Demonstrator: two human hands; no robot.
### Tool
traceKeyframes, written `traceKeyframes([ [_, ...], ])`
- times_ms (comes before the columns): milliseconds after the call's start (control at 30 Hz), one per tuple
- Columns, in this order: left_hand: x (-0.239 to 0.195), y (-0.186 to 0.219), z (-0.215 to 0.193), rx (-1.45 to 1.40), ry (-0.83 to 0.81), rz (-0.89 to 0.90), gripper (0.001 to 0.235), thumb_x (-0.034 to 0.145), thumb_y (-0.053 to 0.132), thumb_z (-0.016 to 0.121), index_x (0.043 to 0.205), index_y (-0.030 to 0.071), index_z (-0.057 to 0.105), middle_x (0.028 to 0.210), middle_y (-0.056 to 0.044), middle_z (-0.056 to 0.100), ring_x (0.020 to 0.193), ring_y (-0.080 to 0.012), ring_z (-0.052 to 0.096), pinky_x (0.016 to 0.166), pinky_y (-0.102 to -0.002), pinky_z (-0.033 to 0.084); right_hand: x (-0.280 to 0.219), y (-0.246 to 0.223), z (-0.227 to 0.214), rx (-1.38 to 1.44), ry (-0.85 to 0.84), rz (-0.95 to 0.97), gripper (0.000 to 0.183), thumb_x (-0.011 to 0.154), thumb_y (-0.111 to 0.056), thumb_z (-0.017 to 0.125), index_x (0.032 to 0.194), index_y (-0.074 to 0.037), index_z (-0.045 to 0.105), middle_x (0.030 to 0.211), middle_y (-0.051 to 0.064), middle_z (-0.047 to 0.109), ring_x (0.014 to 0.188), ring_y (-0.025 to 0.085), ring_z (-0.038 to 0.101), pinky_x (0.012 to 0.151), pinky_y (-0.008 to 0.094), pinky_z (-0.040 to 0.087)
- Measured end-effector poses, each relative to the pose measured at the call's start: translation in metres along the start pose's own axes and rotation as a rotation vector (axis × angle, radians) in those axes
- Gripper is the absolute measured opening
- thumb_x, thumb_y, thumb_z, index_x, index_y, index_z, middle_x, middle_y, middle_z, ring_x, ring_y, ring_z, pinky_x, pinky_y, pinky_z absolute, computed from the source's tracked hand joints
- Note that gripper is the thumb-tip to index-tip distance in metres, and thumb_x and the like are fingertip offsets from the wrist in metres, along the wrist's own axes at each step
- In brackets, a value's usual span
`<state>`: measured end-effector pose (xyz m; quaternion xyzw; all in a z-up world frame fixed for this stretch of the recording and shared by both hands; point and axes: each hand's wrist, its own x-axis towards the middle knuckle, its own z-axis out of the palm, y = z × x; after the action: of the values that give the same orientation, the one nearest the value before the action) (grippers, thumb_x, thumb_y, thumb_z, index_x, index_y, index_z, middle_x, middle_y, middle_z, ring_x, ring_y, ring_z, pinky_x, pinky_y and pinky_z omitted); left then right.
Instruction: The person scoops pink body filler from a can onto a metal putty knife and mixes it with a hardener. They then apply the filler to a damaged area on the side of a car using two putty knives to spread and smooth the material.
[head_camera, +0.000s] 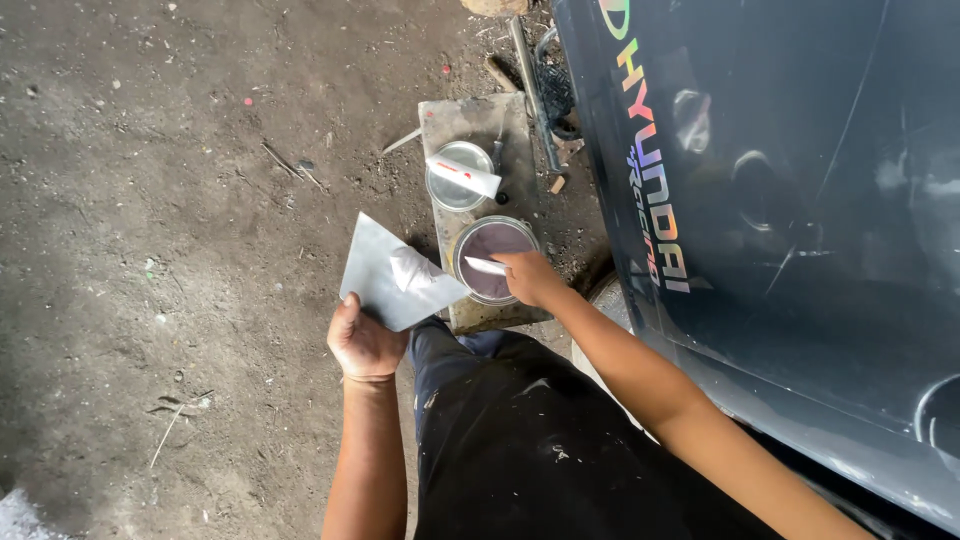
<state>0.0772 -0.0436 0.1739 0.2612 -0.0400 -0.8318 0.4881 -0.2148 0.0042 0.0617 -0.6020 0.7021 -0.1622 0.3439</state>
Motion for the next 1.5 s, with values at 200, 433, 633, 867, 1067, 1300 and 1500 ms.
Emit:
traceKeyframes([
  [200, 0.026, 0.000, 0.014, 0.088, 0.038, 0.022, 0.059, 0.094, 0.041, 0.066, 0.140, 0.006, 0.055, 0.138, -0.012, 0.062, 0.129, -0.0336, 0.058, 0.111, -0.055, 0.044, -0.051, -0.017, -0.034, 0.168, 0.249, -0.264, 0.040, 0.090, 0.004, 0.064, 0.128, -0.006, 0.070, 0.121, 0.019, 0.073, 0.098, 0.028, 0.076, 0.080, 0.033, 0.060],
  [433, 0.077, -0.039, -0.023, 0.289, 0.143, 0.135, 0.038, 0.106, 0.025, 0.062, 0.133, -0.001, 0.059, 0.124, -0.013, 0.068, 0.112, -0.0250, 0.066, 0.102, -0.042, 0.054, -0.100, -0.082, -0.110, 0.249, 0.369, -0.317, 0.031, 0.099, 0.001, 0.065, 0.129, -0.002, 0.068, 0.122, 0.019, 0.074, 0.102, 0.024, 0.076, 0.085, 0.029, 0.058],
  [633, 0.087, -0.076, 0.014, 0.467, 0.093, 0.060, 0.039, 0.102, 0.024, 0.062, 0.135, 0.003, 0.057, 0.122, -0.010, 0.070, 0.111, -0.0215, 0.068, 0.102, -0.037, 0.056, -0.124, -0.128, -0.163, 0.366, 0.471, -0.475, 0.031, 0.102, 0.004, 0.062, 0.131, -0.003, 0.065, 0.128, 0.023, 0.070, 0.116, 0.032, 0.073, 0.101, 0.035, 0.058],
  [867, 0.037, -0.086, 0.106, 0.080, -0.097, -0.213, 0.042, 0.102, 0.026, 0.065, 0.135, 0.000, 0.057, 0.118, -0.014, 0.071, 0.103, -0.0268, 0.070, 0.090, -0.042, 0.059, -0.104, -0.128, -0.167, 0.254, 0.481, -0.948, 0.043, 0.091, 0.013, 0.070, 0.126, -0.011, 0.061, 0.138, 0.025, 0.058, 0.137, 0.052, 0.052, 0.119, 0.057, 0.044],
  [1067, 0.020, -0.065, 0.115, 0.099, -0.160, -0.078, 0.039, 0.103, 0.021, 0.067, 0.134, -0.001, 0.060, 0.121, -0.012, 0.071, 0.108, -0.0230, 0.069, 0.095, -0.039, 0.057, -0.095, -0.123, -0.146, 0.271, 0.476, -0.833, 0.037, 0.088, 0.008, 0.077, 0.118, -0.007, 0.061, 0.137, 0.025, 0.059, 0.142, 0.049, 0.050, 0.119, 0.055, 0.046],
  [1300, 0.032, -0.060, 0.075, 0.222, -0.155, 0.069, 0.038, 0.107, 0.019, 0.067, 0.136, -0.004, 0.058, 0.124, -0.013, 0.069, 0.112, -0.0227, 0.066, 0.102, -0.040, 0.054, -0.079, -0.123, -0.152, -0.038, 0.558, -0.739, 0.036, 0.086, 0.010, 0.073, 0.117, -0.009, 0.069, 0.132, 0.019, 0.063, 0.132, 0.052, 0.057, 0.108, 0.055, 0.054],
  [1500, 0.026, -0.015, 0.072, 0.127, -0.150, 0.107, 0.046, 0.105, 0.027, 0.066, 0.139, -0.003, 0.057, 0.125, -0.015, 0.069, 0.110, -0.0262, 0.069, 0.098, -0.041, 0.056, -0.041, -0.081, -0.118, 0.033, 0.092, -0.328, 0.050, 0.090, 0.006, 0.057, 0.135, -0.014, 0.067, 0.131, 0.016, 0.070, 0.117, 0.039, 0.068, 0.095, 0.044, 0.057],
])
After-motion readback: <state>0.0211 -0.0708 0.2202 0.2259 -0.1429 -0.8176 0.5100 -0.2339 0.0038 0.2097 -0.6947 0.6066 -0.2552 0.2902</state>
